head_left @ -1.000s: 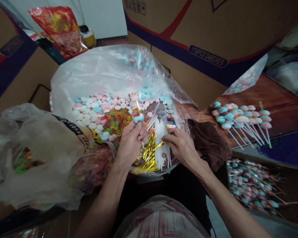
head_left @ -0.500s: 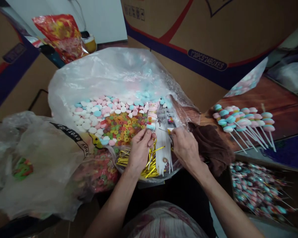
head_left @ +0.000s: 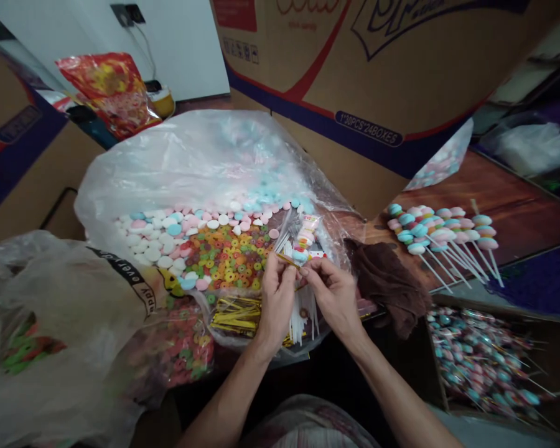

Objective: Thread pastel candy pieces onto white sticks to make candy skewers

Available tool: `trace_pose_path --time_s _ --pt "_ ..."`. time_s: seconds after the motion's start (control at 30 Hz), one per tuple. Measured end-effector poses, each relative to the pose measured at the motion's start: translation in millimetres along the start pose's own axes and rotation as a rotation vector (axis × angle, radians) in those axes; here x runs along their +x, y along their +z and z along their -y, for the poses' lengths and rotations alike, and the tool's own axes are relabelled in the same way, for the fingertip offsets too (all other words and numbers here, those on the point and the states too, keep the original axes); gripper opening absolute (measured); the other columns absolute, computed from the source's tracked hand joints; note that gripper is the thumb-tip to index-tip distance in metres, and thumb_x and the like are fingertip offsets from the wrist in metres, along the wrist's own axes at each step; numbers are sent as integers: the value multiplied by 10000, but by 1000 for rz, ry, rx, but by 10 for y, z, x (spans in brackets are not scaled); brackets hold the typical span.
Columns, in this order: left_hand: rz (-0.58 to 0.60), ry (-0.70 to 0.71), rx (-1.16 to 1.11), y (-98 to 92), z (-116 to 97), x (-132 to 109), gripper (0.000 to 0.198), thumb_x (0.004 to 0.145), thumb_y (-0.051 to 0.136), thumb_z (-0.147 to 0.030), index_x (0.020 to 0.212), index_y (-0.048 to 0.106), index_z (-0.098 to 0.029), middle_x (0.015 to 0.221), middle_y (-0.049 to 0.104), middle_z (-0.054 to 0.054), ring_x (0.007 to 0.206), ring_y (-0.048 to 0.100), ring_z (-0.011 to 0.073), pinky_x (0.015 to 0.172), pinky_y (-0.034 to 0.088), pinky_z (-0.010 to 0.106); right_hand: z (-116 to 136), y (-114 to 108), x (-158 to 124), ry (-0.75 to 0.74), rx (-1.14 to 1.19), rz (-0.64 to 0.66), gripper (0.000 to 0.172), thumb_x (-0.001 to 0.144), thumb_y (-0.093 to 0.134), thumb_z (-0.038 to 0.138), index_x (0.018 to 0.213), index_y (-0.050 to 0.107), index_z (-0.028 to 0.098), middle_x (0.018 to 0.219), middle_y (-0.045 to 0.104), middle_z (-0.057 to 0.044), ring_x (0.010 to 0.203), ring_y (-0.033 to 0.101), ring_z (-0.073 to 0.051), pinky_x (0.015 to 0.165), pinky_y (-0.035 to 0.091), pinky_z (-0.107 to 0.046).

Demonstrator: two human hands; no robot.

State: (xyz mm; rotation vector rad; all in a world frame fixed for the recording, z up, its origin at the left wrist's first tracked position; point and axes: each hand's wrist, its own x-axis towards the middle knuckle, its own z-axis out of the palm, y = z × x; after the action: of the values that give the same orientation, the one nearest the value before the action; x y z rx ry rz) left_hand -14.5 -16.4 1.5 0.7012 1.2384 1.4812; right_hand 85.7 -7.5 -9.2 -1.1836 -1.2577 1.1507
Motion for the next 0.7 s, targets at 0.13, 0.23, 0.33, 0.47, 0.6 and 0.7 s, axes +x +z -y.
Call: trace_pose_path --time_s 0.13,0.23,0.33,0.47,0.6,0.7 --pt "136 34 39 -16 85 15 113 818 665 -263 826 573 -198 743 578 -15 706 545 122 681 440 223 1 -32 9 12 -18 -30 189 863 600 306 717 589 187 654 545 24 611 493 -124 590 404 -249" --pt "143 56 39 -12 150 38 161 825 688 -293 829 568 -186 745 565 -11 716 540 116 690 436 219 -12 -43 -12 -21 -74 -54 178 878 580 290 732 568 189 665 506 32 619 457 -119 591 382 -245" --pt "128 -17 -47 25 140 60 209 822 707 -319 802 564 -167 702 541 -20 615 466 76 580 382 176 -21 -49 -38 -31 -43 -15 163 918 542 311 803 548 197 730 517 23 670 477 -128 625 396 -246" --pt "229 -322 -317 63 -7 64 217 784 747 -243 781 559 -135 622 491 -38 493 328 27 455 266 138 -32 -121 -26 9 122 23 176 932 540 348 829 511 208 778 495 19 729 477 -136 687 414 -250" --pt "350 -665 -550 26 -175 64 262 730 769 -146 689 511 -122 533 381 -79 430 213 7 383 174 129 26 -280 30 -39 152 163 165 926 553 336 835 500 210 802 469 13 759 461 -141 699 403 -253" --pt "379 -779 -520 18 -216 73 323 670 817 -140 669 494 -122 523 364 -88 427 228 4 370 166 121 100 -356 52 -131 -33 225 159 952 500 297 823 454 216 785 438 18 730 426 -135 677 382 -256"
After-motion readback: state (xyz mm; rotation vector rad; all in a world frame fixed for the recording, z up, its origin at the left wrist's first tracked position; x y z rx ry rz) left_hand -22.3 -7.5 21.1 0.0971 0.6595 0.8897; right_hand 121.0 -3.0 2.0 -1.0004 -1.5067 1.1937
